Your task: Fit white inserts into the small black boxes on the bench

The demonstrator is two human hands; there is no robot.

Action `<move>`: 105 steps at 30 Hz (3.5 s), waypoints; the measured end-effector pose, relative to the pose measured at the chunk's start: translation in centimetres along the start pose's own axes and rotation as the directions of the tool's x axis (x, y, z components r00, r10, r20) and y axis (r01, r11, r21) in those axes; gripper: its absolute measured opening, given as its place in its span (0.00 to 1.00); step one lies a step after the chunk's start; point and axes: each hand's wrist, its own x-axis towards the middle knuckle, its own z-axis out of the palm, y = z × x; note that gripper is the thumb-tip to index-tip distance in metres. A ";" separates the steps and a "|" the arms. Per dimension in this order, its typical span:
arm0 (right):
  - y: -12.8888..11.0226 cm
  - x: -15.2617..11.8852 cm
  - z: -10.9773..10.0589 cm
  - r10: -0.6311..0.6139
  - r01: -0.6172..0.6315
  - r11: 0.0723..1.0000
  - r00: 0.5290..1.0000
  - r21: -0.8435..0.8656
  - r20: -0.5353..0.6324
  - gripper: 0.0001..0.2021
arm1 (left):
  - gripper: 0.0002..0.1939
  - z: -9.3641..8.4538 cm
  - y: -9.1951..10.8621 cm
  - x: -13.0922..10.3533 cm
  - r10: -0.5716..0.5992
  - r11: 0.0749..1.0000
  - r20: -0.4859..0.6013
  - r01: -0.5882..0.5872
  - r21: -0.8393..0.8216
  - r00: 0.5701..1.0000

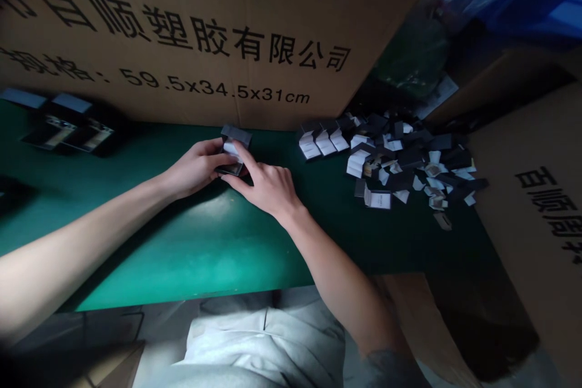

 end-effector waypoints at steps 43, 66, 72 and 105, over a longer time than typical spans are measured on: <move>-0.3 0.1 -0.4 0.027 -0.015 0.992 0.995 -0.128 0.092 0.38 | 0.15 -0.4 -1.0 0.4 0.046 0.999 -0.037 -0.046 0.010 0.998; -1.2 0.5 -0.2 0.144 -0.132 0.985 0.983 -0.109 0.110 0.38 | 0.15 0.1 -0.2 -0.3 0.084 0.972 -0.017 -0.079 0.219 0.996; -0.8 0.5 0.0 0.167 -0.164 0.986 0.981 -0.037 0.098 0.38 | 0.15 0.0 -0.6 -0.1 0.052 0.995 0.013 -0.053 0.086 0.999; -0.2 0.5 0.2 0.147 -0.148 0.989 0.987 0.018 0.069 0.37 | 0.14 0.8 0.4 -0.3 -0.026 0.994 -0.031 0.023 -0.105 0.999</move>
